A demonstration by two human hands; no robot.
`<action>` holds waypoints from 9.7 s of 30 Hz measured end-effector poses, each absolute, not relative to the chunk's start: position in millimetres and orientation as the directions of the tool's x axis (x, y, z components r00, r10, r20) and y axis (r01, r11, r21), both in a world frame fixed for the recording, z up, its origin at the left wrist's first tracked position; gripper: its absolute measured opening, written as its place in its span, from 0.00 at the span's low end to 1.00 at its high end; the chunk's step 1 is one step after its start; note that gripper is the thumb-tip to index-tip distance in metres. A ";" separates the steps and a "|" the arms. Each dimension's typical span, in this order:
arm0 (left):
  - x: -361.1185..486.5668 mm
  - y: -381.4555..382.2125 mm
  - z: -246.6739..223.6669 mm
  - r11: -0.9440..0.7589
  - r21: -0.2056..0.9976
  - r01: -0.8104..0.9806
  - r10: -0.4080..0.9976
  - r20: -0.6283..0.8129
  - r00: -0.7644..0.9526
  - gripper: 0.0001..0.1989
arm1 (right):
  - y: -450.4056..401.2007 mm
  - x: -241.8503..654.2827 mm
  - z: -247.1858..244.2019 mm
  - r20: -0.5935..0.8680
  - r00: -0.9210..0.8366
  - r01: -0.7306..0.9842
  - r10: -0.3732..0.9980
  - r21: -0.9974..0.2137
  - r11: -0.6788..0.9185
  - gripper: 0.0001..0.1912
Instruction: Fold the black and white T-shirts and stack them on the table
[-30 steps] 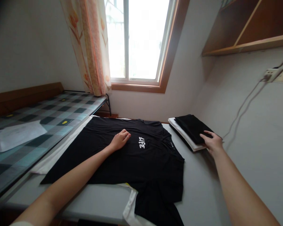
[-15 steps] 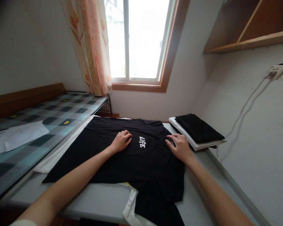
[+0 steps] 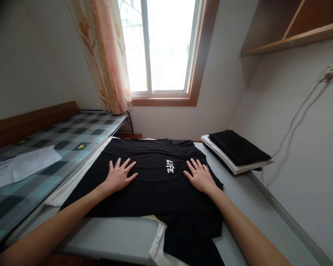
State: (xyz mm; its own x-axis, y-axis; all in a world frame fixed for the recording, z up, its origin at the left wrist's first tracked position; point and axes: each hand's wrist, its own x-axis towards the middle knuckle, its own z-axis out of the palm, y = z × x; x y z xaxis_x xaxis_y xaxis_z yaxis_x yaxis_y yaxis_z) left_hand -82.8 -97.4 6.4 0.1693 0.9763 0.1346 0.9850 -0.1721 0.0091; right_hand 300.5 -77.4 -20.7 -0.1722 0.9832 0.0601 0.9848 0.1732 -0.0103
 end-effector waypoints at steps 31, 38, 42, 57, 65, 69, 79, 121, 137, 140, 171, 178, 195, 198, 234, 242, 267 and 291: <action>-138.6 33.7 -3.7 -0.138 0.149 0.979 0.990 0.047 0.132 0.32 | 15.6 297.5 -14.9 0.156 -0.026 1.000 0.987 -0.001 0.026 0.32; -145.2 18.0 -5.7 -0.124 0.115 0.986 0.991 0.057 0.118 0.31 | -1.3 308.4 -21.0 0.106 0.004 1.000 0.994 0.000 -0.004 0.34; -153.4 4.1 -6.1 -0.106 0.095 0.990 0.994 0.046 0.102 0.31 | -15.6 314.3 -24.4 0.110 0.024 0.999 0.994 -0.029 -0.021 0.34; -160.2 -18.1 -6.6 -0.076 0.076 0.994 0.996 0.054 0.072 0.32 | -46.2 310.4 -4.5 0.132 -0.044 0.995 0.990 -0.087 0.056 0.27; -156.9 -8.6 -6.9 -0.016 0.090 0.996 0.999 0.041 0.012 0.32 | -26.0 311.4 -17.0 0.102 -0.022 0.997 0.995 -0.069 0.029 0.27; -155.7 0.1 -7.8 0.002 0.093 0.996 0.999 0.042 -0.006 0.33 | -16.5 311.5 -16.6 0.094 0.000 0.997 0.996 -0.072 0.007 0.28; -158.5 -7.1 -7.8 -0.041 0.111 0.993 0.998 0.060 0.035 0.31 | -28.4 318.8 -27.6 0.155 -0.021 0.992 0.988 -0.123 0.041 0.27; -8.5 -58.5 22.7 -0.806 0.507 0.305 0.527 0.380 0.760 0.12 | -68.3 305.5 22.8 -0.018 -0.310 0.772 0.950 -0.588 0.241 0.22; 40.2 -52.4 34.3 -0.842 0.472 0.261 0.368 0.150 0.918 0.16 | -65.1 309.0 24.6 0.084 -0.198 0.646 0.977 -0.738 0.195 0.21; 38.2 -53.0 33.2 -0.835 0.489 0.252 0.362 0.144 0.921 0.15 | -66.0 321.6 26.5 0.012 -0.221 0.662 0.975 -0.732 0.159 0.20; 46.9 -35.6 -4.4 -0.143 0.978 0.150 0.949 0.093 0.301 0.10 | -54.6 310.7 4.1 0.309 0.029 0.787 0.951 -0.594 0.169 0.06; 41.6 -36.9 -10.2 -0.516 0.748 0.418 0.853 0.405 0.328 0.24 | -62.4 324.0 14.1 0.243 -0.245 0.722 0.939 -0.601 0.343 0.14; 39.6 -43.6 -6.6 -0.718 0.626 0.304 0.660 0.474 0.583 0.15 | -56.9 300.4 16.2 0.231 -0.026 0.344 0.973 -0.911 0.225 0.25; 40.8 -41.4 -9.4 -0.597 0.623 0.505 0.801 0.420 0.428 0.11 | -56.2 294.5 9.8 0.345 -0.051 0.367 0.937 -0.866 0.339 0.34; 40.9 -60.2 -1.3 -0.853 0.107 0.511 0.456 0.629 0.630 0.10 | -48.8 349.5 13.7 0.160 0.220 0.341 0.962 -0.937 0.078 0.32; 40.1 -59.7 -1.6 -0.849 0.112 0.517 0.440 0.693 0.571 0.10 | -46.9 345.8 14.0 0.268 0.235 0.400 0.934 -0.903 0.159 0.27; 39.5 -62.7 -0.9 -0.854 0.179 0.488 0.503 0.520 0.690 0.17 | -58.8 358.4 15.7 -0.077 0.036 0.845 0.996 -0.530 -0.072 0.16; 38.7 -48.2 -13.2 -0.747 0.431 0.505 0.664 0.452 0.596 0.11 | -63.3 292.0 -0.2 0.295 -0.177 0.942 0.939 -0.226 0.248 0.23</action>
State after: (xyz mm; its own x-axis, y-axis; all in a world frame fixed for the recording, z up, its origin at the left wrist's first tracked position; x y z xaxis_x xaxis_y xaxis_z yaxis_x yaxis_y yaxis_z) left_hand 38.7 -48.2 -13.2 0.5957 0.6637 0.4523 0.5053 -0.7474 0.4313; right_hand 292.0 -63.3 -0.2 -0.1765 0.9392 0.2946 0.9421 0.2479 -0.2259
